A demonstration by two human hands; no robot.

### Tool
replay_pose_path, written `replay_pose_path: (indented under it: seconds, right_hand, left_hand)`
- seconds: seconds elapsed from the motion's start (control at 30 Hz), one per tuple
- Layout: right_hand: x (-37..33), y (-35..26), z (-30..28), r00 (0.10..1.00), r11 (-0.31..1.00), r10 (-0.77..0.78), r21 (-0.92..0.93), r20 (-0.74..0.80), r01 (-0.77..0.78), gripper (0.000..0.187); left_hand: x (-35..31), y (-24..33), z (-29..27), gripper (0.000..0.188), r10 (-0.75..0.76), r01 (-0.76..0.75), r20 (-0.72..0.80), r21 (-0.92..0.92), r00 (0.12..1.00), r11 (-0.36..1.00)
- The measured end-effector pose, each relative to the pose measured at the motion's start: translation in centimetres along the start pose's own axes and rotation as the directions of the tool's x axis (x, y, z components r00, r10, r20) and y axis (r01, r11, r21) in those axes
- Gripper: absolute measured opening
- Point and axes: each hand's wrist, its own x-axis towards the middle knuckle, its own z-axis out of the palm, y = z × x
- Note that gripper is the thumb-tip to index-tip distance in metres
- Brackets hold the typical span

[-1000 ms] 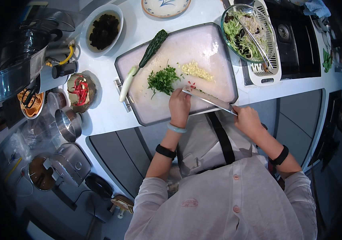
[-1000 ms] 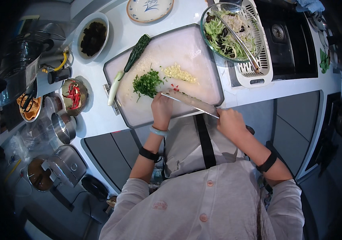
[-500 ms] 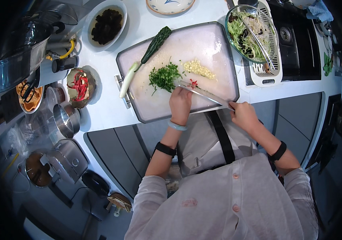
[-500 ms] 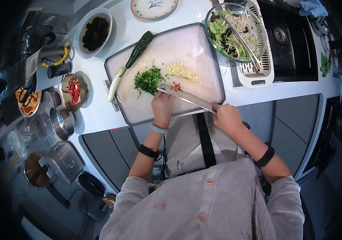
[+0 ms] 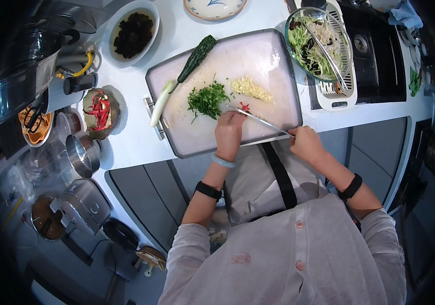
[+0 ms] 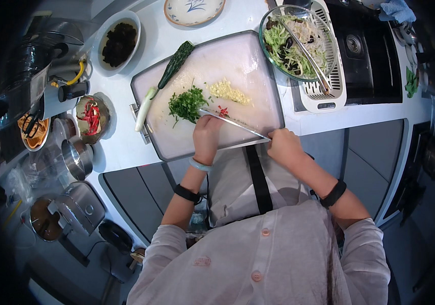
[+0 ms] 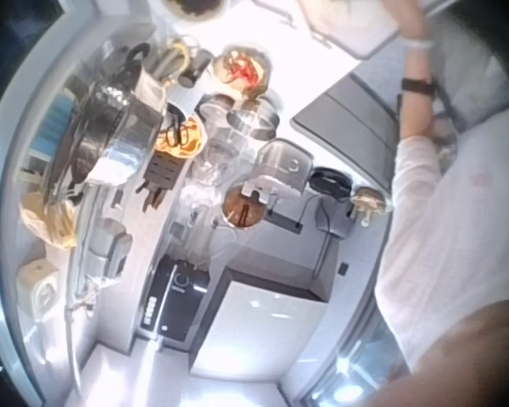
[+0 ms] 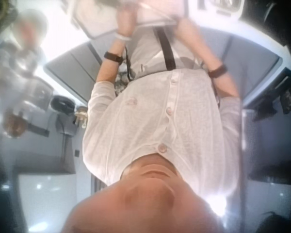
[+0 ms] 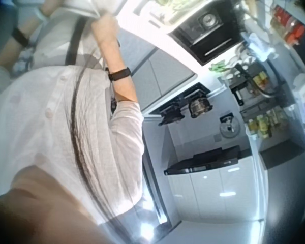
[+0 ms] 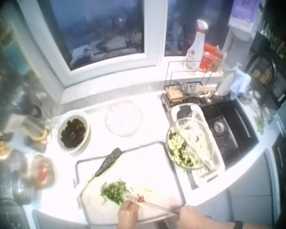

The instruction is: The person chops green onions and red chilies on a cutting board, then uses a wooden spatula to flip flatbreads in an electric griddle. They wash their hands, turn on a gas stove, and pour sauces into a small bowl.

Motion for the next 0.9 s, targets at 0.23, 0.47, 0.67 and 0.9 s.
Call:
replay_pose_path:
  seconds: [0.23,0.47,0.67,0.9]
  right_hand:
    - [-1.6,-0.3,0.0,0.998,0.998,-0.065,-0.028,-0.022,0.064,0.014]
    - [-3.0,0.3,-0.2,1.0,0.995,-0.028,-0.101,-0.004,0.027,0.016]
    - [-0.9,-0.8,0.2,1.0,0.999,0.005,-0.045,0.0,-0.005,0.013]
    - [-1.0,-0.6,0.1,0.999,0.998,-0.047,0.043,-0.013,0.047,0.011]
  left_hand:
    - [-0.9,-0.7,0.4,0.006,-0.133,0.133,0.023,0.006,0.991,0.991]
    - [-1.0,-1.7,1.1,0.012,-0.078,0.077,0.028,0.05,0.997,0.996]
    - [-0.6,-0.6,0.2,0.01,-0.08,0.079,0.041,0.02,0.996,0.997]
    - [-1.0,-0.7,0.4,0.008,-0.104,0.103,-0.016,-0.051,0.994,0.993]
